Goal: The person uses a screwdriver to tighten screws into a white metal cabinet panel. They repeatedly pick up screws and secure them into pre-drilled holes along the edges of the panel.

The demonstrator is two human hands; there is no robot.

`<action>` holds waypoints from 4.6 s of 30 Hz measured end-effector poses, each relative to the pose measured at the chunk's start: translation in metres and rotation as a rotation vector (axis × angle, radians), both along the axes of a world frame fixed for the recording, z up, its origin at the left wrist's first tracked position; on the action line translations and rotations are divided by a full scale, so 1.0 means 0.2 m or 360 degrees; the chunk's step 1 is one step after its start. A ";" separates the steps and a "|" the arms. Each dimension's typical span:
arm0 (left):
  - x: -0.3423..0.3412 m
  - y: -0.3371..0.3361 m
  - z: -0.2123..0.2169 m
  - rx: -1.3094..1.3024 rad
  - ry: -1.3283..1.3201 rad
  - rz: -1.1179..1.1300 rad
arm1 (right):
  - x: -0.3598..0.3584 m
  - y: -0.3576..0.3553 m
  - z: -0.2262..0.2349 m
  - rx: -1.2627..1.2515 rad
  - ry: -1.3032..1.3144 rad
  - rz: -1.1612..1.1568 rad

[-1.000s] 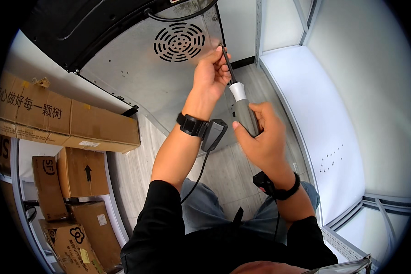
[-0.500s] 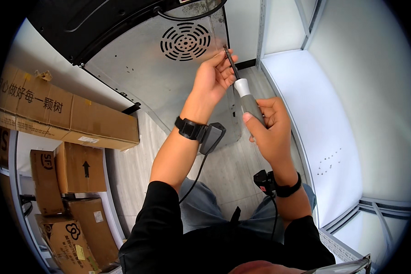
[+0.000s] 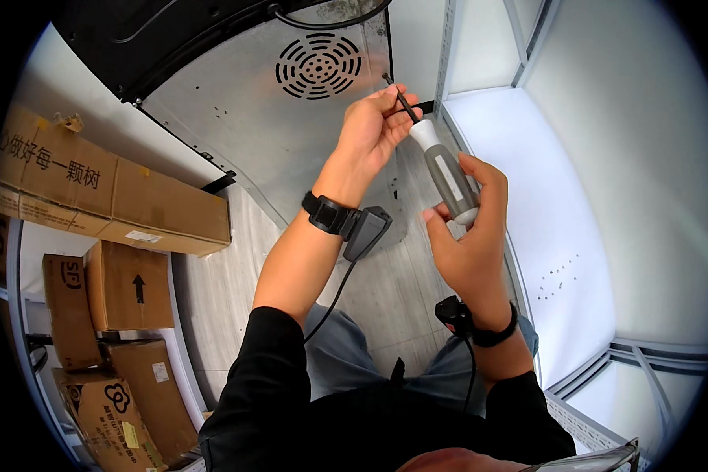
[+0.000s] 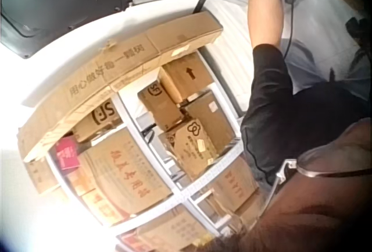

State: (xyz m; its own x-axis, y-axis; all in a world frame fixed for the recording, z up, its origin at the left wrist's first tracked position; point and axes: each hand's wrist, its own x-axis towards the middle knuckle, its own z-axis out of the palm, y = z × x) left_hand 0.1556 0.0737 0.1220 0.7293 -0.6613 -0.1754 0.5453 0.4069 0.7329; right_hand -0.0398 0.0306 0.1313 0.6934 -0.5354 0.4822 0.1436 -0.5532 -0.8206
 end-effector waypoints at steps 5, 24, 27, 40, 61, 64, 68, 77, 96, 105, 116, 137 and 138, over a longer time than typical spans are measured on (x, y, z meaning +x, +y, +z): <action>0.01 -0.01 -0.02 -0.0075 0.0013 -0.0086 | 0.03 -0.01 -0.06 -0.0227 -0.0179 -0.0162; 0.00 -0.01 -0.02 0.0203 -0.0133 -0.0058 | 0.08 0.00 -0.13 -0.0038 -0.0085 -0.0054; -0.01 -0.01 -0.02 0.0169 -0.0164 -0.0113 | 0.07 0.01 -0.11 0.0412 0.0070 0.0010; 0.06 -0.02 0.00 0.0027 -0.0113 -0.0152 | 0.01 -0.10 -0.03 0.1597 0.0345 0.0517; -0.01 0.02 -0.05 0.0007 -0.0067 -0.0104 | -0.08 -0.13 -0.03 0.1541 0.0469 0.0493; -0.10 -0.03 -0.08 0.0034 -0.0144 -0.0080 | -0.16 -0.32 -0.05 0.1541 0.0438 0.0433; -0.27 -0.17 -0.17 0.0040 -0.0259 -0.0292 | -0.34 -0.57 -0.04 0.1283 0.0510 0.0222; -0.96 -0.83 -0.47 0.0326 -0.0453 -0.1096 | -1.20 -0.98 -0.37 0.1038 0.0810 -0.0389; -1.99 -1.87 -1.59 0.0984 -0.2603 -0.1586 | -2.03 -0.94 -1.60 0.2065 -0.0120 -0.1331; -2.11 -1.97 -1.69 0.0870 -0.3148 -0.1394 | -2.07 -0.90 -1.66 0.2117 -0.0200 -0.1393; -1.96 -1.83 -1.50 0.0873 -0.1639 -0.1594 | -2.02 -0.93 -1.56 0.1860 0.0050 -0.1204; -0.97 -0.60 -0.83 0.0333 -0.0059 -0.0639 | -1.22 -0.95 -0.88 0.1164 0.0713 -0.0081; -0.94 -0.57 -0.80 0.0329 -0.0078 -0.0579 | -1.16 -0.95 -0.80 0.1090 0.0779 -0.0049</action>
State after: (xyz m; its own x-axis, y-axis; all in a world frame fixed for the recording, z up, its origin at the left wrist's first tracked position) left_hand -0.0317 -0.0394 -0.0371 0.4658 -0.8316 -0.3024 0.5885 0.0360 0.8077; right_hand -0.2725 -0.1603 -0.0277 0.7200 -0.6223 -0.3072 -0.3227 0.0917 -0.9421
